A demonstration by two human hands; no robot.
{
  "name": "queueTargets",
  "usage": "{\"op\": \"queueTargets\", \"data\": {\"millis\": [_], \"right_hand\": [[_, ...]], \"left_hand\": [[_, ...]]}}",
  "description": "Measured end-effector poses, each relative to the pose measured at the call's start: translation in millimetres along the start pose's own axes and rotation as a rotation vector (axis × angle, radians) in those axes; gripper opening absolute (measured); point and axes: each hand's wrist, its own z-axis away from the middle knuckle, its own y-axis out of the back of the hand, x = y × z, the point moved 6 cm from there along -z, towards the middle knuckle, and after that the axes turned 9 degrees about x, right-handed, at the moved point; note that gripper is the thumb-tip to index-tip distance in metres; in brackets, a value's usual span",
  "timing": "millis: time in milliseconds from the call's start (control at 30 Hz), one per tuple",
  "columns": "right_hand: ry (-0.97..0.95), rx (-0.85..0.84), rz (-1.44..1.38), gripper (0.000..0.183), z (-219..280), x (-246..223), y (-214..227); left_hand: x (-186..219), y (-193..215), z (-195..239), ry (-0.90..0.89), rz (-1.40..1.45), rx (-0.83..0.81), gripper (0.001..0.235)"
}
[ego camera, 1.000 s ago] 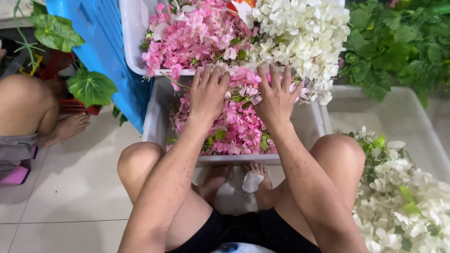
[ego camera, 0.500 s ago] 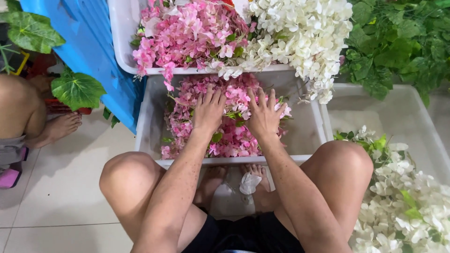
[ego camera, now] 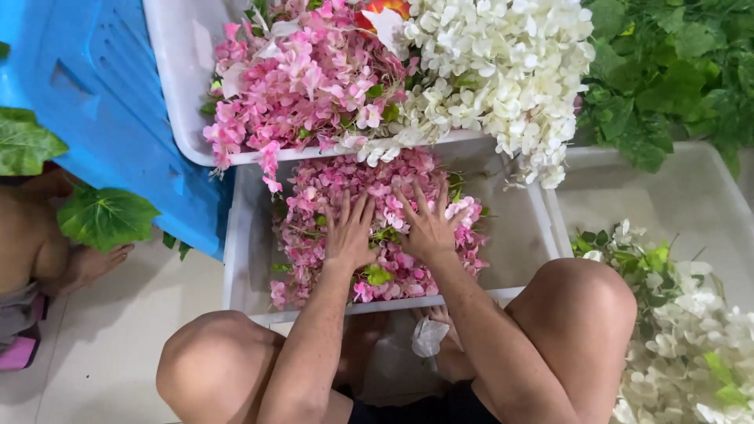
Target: The person sorts pink and white artificial flowers from a large white bin into a smaller white bin below. They use both hands to pick up bunches of flowers and place them into the lower container.
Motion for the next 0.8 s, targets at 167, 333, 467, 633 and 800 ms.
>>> {"op": "queueTargets", "data": {"millis": [167, 333, 467, 633, 800], "right_hand": [[0.0, -0.092, -0.071, 0.093, 4, 1, -26], [-0.043, -0.253, -0.08, 0.09, 5, 5, -60], [-0.057, -0.336, -0.077, 0.089, 1, 9, -77], [-0.071, -0.402, -0.068, 0.089, 0, 10, -88], [-0.068, -0.467, -0.047, 0.086, -5, 5, -84]], "left_hand": [[0, -12, 3, 0.061, 0.0, -0.067, 0.115], [-2, -38, 4, 0.109, 0.033, -0.17, 0.108], [2, -39, 3, 0.11, 0.062, -0.25, 0.105], [1, -58, 1, 0.124, 0.061, -0.296, 0.101], [-6, -75, -3, 0.123, 0.082, -0.275, 0.096]]}}
